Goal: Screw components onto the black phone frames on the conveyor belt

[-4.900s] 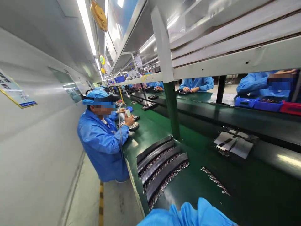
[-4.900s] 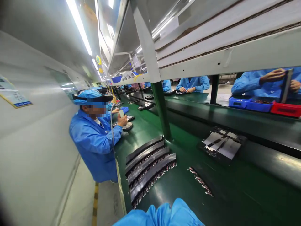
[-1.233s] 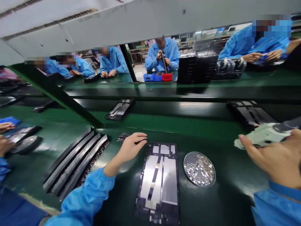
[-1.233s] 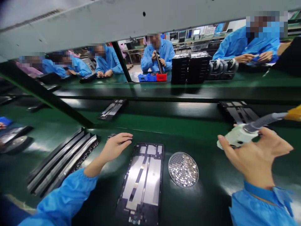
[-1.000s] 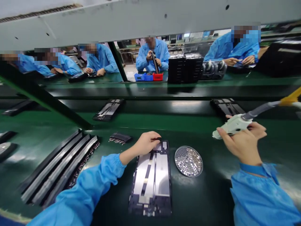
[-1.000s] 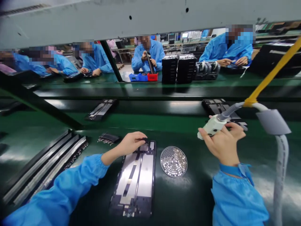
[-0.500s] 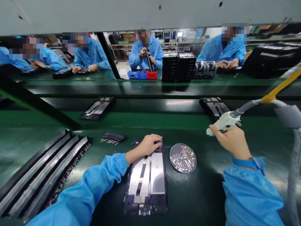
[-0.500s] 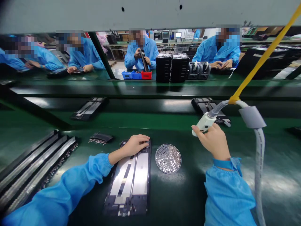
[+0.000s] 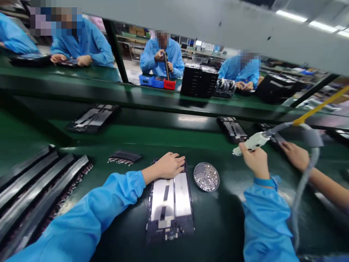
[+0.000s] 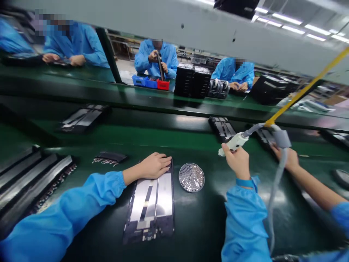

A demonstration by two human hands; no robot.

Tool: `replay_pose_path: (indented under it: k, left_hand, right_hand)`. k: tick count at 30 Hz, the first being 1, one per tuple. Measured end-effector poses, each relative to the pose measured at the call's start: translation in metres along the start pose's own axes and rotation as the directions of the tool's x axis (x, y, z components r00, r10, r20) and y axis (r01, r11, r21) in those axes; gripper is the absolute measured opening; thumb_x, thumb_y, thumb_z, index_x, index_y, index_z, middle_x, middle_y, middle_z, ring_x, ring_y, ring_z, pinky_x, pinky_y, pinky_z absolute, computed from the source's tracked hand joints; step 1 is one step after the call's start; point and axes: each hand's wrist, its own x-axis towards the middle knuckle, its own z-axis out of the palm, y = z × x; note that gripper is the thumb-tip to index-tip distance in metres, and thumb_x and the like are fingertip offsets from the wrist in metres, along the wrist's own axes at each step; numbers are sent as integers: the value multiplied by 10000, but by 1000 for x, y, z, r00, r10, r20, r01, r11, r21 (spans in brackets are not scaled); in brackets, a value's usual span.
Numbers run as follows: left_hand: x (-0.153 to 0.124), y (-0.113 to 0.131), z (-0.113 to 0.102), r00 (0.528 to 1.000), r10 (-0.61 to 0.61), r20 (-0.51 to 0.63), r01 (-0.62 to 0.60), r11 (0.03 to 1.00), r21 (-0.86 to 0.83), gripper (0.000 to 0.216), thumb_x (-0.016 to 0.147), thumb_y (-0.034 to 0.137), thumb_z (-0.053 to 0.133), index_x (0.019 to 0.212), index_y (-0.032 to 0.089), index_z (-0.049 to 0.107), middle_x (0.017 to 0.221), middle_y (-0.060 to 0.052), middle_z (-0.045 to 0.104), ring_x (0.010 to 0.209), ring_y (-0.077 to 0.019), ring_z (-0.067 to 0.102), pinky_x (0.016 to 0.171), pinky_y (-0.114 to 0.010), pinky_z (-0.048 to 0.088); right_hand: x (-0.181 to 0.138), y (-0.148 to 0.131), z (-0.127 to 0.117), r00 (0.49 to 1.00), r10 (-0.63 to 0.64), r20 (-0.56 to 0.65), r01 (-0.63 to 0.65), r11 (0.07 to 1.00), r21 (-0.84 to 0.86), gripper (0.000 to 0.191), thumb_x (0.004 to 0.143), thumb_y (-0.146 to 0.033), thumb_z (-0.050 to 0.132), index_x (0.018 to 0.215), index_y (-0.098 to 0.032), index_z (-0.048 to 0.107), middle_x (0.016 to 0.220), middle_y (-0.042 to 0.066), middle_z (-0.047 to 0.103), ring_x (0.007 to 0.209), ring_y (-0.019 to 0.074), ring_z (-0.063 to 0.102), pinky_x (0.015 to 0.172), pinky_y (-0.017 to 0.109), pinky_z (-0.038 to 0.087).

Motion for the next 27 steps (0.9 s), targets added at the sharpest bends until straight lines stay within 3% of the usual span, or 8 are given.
replay_pose_path:
  k: [4, 8, 15, 18, 23, 25, 26, 27]
  left_hand:
    - [-7, 2, -14, 999, -25, 23, 24, 997, 68, 450, 923, 471, 599, 1288, 219, 674, 1407, -149, 601, 1146, -337, 607, 937, -438, 481]
    - [-22, 16, -9, 996, -93, 1, 93, 992, 86, 502, 946, 445, 554, 1379, 200, 614, 1309, -215, 628, 1135, -369, 589, 979, -492, 453]
    - [-48, 50, 4, 991, -131, -8, 129, 982, -136, 463, 909, 317, 574, 1329, 130, 635, 1307, -258, 600, 1197, -418, 547, 1028, -594, 407]
    - [-36, 70, -2, 995, -98, -30, 84, 947, -311, 547, 848, 331, 643, 1342, 99, 601, 1401, -256, 546, 1300, -419, 490, 1119, -592, 352]
    - [9, 116, -2, 995, 7, -100, -68, 782, -620, 757, 725, 365, 772, 1409, 157, 521, 1495, -151, 511, 1369, -316, 480, 1176, -430, 372]
    - [22, 127, 2, 993, 18, -120, -99, 701, -706, 601, 764, 309, 709, 1331, 160, 576, 1371, -130, 623, 1249, -290, 587, 1093, -413, 459]
    - [27, 130, 4, 992, 19, -128, -108, 666, -738, 509, 788, 284, 661, 1280, 162, 606, 1290, -119, 671, 1175, -279, 630, 1043, -406, 494]
    - [31, 130, 6, 991, 16, -134, -113, 637, -763, 445, 806, 269, 614, 1237, 161, 625, 1223, -111, 701, 1114, -271, 656, 1005, -402, 514]
  right_hand:
    - [-23, -12, -9, 999, 38, -20, -36, 996, 86, 658, 721, -785, 558, 891, -159, 669, 870, 164, 737, 837, 320, 694, 763, 416, 521]
    - [-57, -17, -15, 999, 51, -7, -49, 980, 193, 708, 746, -802, 550, 978, -141, 656, 915, 154, 740, 814, 287, 689, 764, 401, 534]
    - [-114, -29, -22, 992, 88, 94, -108, 964, 242, 646, 716, -759, 650, 939, -153, 667, 897, 127, 745, 826, 295, 694, 778, 412, 551]
    - [-132, -44, -21, 986, 85, 142, -118, 962, 245, 606, 736, -733, 643, 904, -152, 684, 915, 137, 750, 857, 312, 702, 787, 424, 560]
    - [-177, -75, -31, 988, 71, 135, -98, 975, 201, 450, 816, -580, 657, 1013, -177, 695, 958, 115, 750, 859, 278, 710, 774, 409, 589]
    - [-196, -88, -43, 995, 1, 104, -15, 991, 136, 380, 818, -494, 733, 1074, -216, 692, 969, 74, 736, 845, 237, 696, 789, 398, 596]
    - [-204, -95, -50, 976, -164, 142, 162, 986, 30, 368, 905, -480, 667, 1157, -212, 658, 1060, 73, 709, 897, 210, 686, 791, 377, 598]
    - [-211, -101, -56, 969, -215, 125, 218, 976, -10, 300, 931, -460, 656, 1141, -247, 669, 1138, 67, 686, 951, 199, 670, 800, 341, 592]
